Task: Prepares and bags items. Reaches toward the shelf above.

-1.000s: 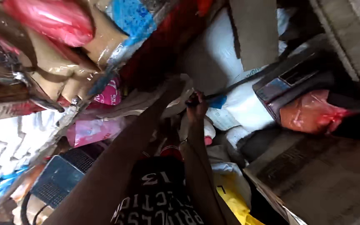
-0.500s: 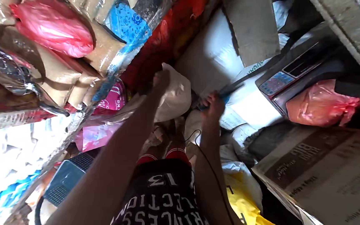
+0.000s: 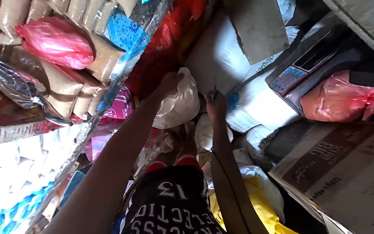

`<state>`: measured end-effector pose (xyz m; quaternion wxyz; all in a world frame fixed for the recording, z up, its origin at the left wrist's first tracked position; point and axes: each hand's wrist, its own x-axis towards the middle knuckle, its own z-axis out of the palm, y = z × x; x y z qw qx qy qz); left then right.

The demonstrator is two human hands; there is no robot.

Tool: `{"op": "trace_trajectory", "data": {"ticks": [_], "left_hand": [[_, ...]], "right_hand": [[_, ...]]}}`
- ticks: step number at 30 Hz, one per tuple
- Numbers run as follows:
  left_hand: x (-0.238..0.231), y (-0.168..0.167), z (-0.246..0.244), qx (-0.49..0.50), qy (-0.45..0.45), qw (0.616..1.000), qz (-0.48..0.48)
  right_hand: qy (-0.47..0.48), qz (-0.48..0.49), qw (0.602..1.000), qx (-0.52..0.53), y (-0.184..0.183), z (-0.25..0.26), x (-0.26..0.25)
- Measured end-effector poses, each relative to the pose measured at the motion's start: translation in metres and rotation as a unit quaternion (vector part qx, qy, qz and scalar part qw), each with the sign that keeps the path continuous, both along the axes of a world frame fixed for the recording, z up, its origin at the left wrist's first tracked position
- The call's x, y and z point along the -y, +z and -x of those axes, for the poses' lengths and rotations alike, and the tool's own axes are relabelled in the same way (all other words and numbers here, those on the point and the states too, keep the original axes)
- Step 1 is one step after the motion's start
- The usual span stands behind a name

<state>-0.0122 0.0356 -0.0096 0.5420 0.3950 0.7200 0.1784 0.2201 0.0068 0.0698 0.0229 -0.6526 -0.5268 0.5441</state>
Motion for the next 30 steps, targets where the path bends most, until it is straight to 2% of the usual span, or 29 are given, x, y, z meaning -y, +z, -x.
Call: {"op": "trace_trajectory", "data": {"ticks": [1, 2, 4, 7, 10, 12, 14, 19, 23, 26, 28, 30], "left_hand": [[0.001, -0.002, -0.005, 0.011, -0.003, 1.000, -0.011], [0.000, -0.002, -0.009, 0.027, -0.014, 0.999, -0.018], [-0.001, -0.003, -0.014, 0.027, -0.033, 0.998, -0.043], [-0.002, 0.001, -0.022, 0.012, -0.069, 0.996, -0.052], [0.007, 0.007, -0.039, 0.109, -0.053, 0.992, 0.033], [0.025, 0.005, -0.048, 0.144, -0.078, 0.985, 0.060], [0.038, -0.003, -0.050, 0.088, -0.114, 0.989, 0.019], [0.045, -0.024, -0.056, -0.004, -0.033, 0.999, -0.019], [0.039, -0.031, -0.059, -0.082, -0.080, 0.993, -0.027], [0.038, -0.034, -0.060, -0.121, -0.126, 0.983, -0.048], [0.035, -0.032, -0.058, -0.131, -0.148, 0.979, -0.055], [0.029, -0.027, -0.055, -0.134, -0.176, 0.974, -0.049]], "right_hand": [[-0.094, -0.150, 0.982, -0.063, -0.058, 0.006, 0.016], [-0.159, -0.158, 0.965, -0.138, -0.095, 0.013, 0.017], [-0.206, -0.100, 0.954, -0.194, -0.120, 0.025, 0.010], [-0.285, -0.046, 0.923, -0.256, -0.116, 0.045, 0.005], [-0.309, 0.002, 0.918, -0.251, -0.103, 0.047, 0.001], [-0.324, 0.016, 0.920, -0.221, -0.111, 0.039, 0.006], [-0.363, 0.045, 0.904, -0.220, -0.124, 0.029, 0.010], [-0.429, 0.113, 0.856, -0.267, -0.136, 0.014, 0.022], [-0.449, 0.118, 0.837, -0.291, -0.139, 0.016, 0.026], [-0.434, 0.087, 0.849, -0.290, -0.137, 0.019, 0.029], [-0.400, 0.079, 0.881, -0.240, -0.126, 0.020, 0.027], [-0.317, 0.164, 0.921, -0.157, -0.094, 0.016, 0.013]]}}
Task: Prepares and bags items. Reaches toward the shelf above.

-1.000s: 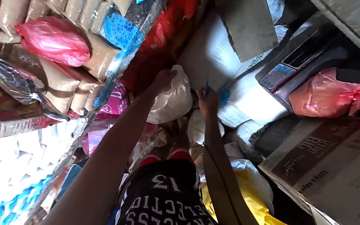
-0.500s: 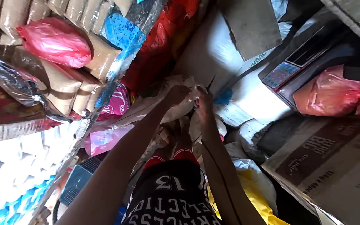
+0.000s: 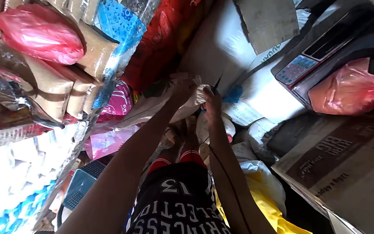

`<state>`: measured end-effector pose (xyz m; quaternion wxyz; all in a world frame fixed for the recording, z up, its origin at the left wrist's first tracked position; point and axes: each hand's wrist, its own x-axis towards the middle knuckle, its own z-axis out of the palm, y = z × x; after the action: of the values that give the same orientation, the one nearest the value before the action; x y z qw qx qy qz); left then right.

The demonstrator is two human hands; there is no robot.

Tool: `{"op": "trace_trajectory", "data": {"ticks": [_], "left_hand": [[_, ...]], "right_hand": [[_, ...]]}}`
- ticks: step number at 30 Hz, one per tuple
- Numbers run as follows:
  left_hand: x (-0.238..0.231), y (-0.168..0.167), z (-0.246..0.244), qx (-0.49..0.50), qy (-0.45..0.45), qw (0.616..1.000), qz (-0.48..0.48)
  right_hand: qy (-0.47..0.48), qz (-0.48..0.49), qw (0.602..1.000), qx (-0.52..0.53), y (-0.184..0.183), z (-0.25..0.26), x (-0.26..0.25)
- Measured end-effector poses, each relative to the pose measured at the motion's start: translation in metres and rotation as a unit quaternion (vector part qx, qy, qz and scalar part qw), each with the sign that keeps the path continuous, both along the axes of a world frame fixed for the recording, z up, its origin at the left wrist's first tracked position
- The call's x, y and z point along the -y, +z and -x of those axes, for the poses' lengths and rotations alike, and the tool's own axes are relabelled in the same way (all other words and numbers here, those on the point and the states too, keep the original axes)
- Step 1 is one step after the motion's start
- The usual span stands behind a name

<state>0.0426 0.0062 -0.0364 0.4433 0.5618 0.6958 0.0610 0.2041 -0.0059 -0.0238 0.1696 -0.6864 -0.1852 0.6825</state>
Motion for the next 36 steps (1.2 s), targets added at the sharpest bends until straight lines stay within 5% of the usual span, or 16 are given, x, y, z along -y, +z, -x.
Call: {"op": "trace_trajectory", "data": {"ticks": [3, 9, 12, 14, 16, 22, 27, 31, 34, 36], "left_hand": [[-0.009, 0.000, 0.005, -0.068, -0.110, 0.992, -0.010], [-0.024, -0.003, 0.007, -0.147, -0.259, 0.954, -0.042], [-0.023, -0.002, 0.012, -0.141, -0.189, 0.972, -0.016], [-0.017, 0.007, 0.019, -0.124, -0.121, 0.985, 0.008], [-0.012, 0.015, 0.030, -0.103, -0.076, 0.992, 0.023], [-0.002, 0.001, 0.039, 0.067, 0.086, 0.994, -0.025], [-0.007, -0.014, 0.037, 0.096, 0.136, 0.986, -0.025], [-0.008, -0.029, 0.035, 0.124, 0.145, 0.982, -0.006], [-0.009, -0.032, 0.030, 0.091, 0.124, 0.988, -0.004], [-0.013, -0.025, 0.028, 0.069, 0.094, 0.993, -0.012]], "right_hand": [[-0.015, -0.166, 0.986, -0.003, -0.039, 0.001, 0.012], [0.025, -0.172, 0.985, -0.004, -0.039, -0.001, 0.008], [-0.025, -0.106, 0.994, 0.016, -0.022, 0.005, 0.007], [0.025, 0.069, 0.997, 0.031, 0.019, 0.001, -0.015], [-0.071, -0.067, 0.995, 0.006, -0.020, 0.005, 0.003], [-0.094, -0.087, 0.985, -0.118, -0.026, 0.007, 0.001], [-0.181, -0.118, 0.886, -0.411, -0.057, -0.014, 0.021], [-0.135, -0.113, 0.979, -0.105, -0.066, 0.015, 0.021], [-0.062, -0.116, 0.991, 0.010, -0.070, 0.039, 0.015], [-0.035, -0.206, 0.976, 0.054, -0.067, 0.047, 0.012]]}}
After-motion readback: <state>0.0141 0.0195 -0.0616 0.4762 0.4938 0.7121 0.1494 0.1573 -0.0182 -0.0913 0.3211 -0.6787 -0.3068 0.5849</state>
